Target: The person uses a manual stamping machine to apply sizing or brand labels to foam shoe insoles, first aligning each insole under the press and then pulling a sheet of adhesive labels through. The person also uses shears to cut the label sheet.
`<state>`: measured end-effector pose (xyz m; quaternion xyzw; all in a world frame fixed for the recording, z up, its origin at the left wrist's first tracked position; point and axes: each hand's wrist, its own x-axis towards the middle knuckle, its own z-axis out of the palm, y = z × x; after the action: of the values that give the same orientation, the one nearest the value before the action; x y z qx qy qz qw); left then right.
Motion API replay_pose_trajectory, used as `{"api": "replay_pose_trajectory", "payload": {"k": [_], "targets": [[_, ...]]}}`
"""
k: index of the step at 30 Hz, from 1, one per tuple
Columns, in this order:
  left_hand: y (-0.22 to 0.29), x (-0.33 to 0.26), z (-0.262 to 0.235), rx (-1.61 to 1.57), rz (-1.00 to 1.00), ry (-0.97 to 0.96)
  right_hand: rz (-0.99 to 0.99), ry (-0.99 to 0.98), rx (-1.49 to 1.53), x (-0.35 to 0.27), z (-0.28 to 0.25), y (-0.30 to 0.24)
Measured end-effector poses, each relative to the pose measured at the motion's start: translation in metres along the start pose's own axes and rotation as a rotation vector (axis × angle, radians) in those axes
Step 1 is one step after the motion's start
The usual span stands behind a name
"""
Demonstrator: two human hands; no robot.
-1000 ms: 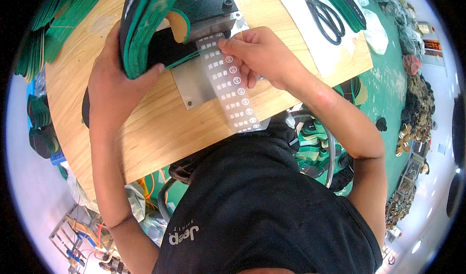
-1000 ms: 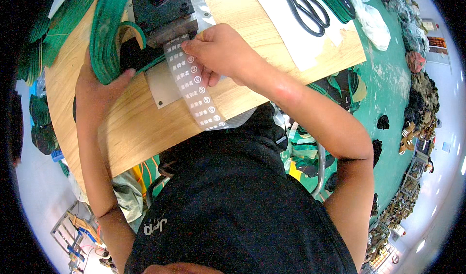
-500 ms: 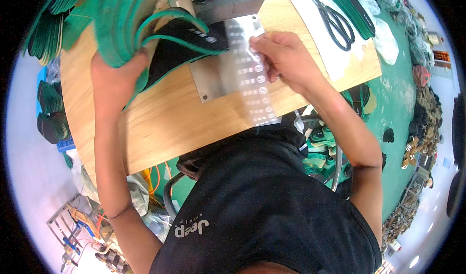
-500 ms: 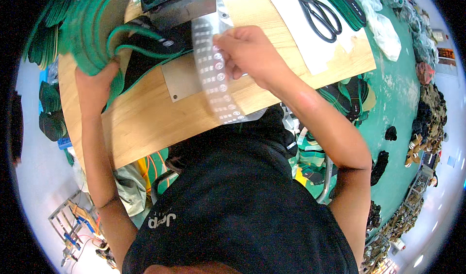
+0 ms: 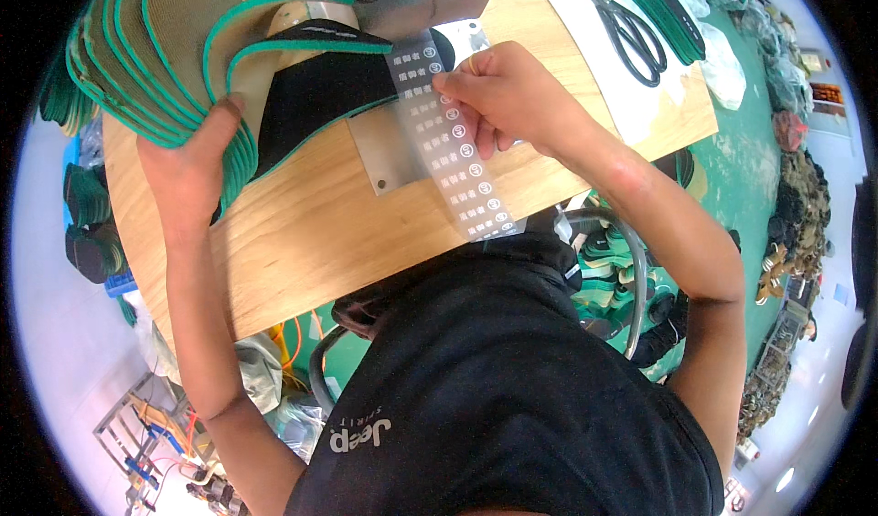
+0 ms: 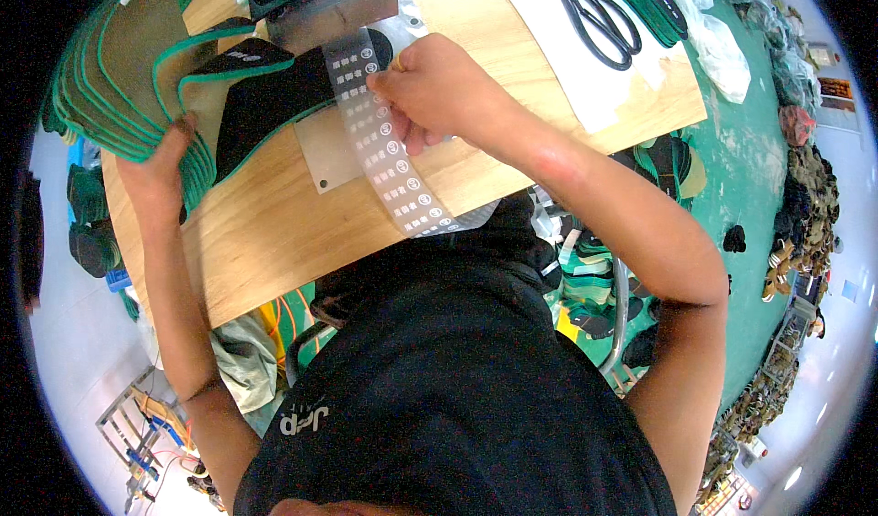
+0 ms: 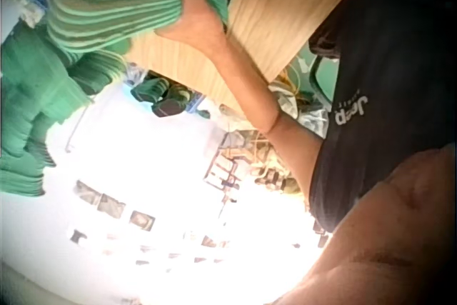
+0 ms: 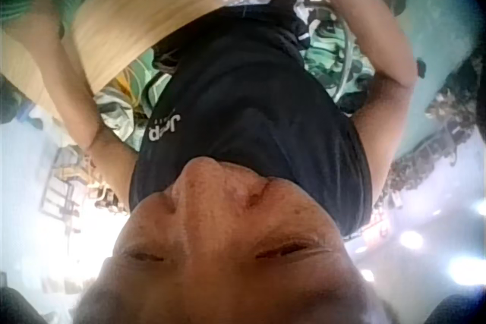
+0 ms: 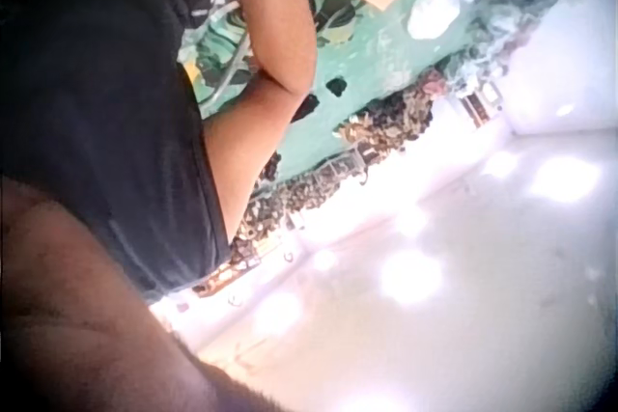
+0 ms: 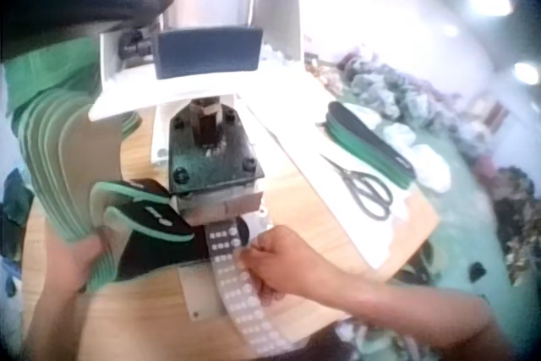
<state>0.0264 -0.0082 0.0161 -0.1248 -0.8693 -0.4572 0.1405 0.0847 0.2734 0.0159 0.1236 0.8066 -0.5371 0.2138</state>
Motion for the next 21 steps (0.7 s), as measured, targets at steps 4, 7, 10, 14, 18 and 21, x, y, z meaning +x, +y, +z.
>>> {"api": "replay_pose_trajectory", "payload": {"k": [4,7,10,14,18,21], "targets": [[-0.002,0.0,0.002,0.001,0.011,0.005,0.002,0.006,-0.021,0.0,0.001,-0.002],[-0.002,-0.001,0.003,0.001,-0.005,-0.007,0.002,0.016,-0.028,0.0,0.002,-0.003],[0.0,-0.001,0.005,0.0,0.021,0.012,0.003,0.007,-0.012,0.001,0.002,-0.002],[0.0,-0.002,0.005,0.022,-0.004,0.0,0.019,-0.006,0.003,0.001,0.003,-0.004],[0.006,-0.006,0.009,0.076,-0.055,-0.003,0.044,-0.028,0.036,0.004,0.001,-0.002],[0.013,-0.008,0.013,0.036,-0.1,-0.054,0.041,-0.022,0.04,0.003,0.001,-0.001]]}}
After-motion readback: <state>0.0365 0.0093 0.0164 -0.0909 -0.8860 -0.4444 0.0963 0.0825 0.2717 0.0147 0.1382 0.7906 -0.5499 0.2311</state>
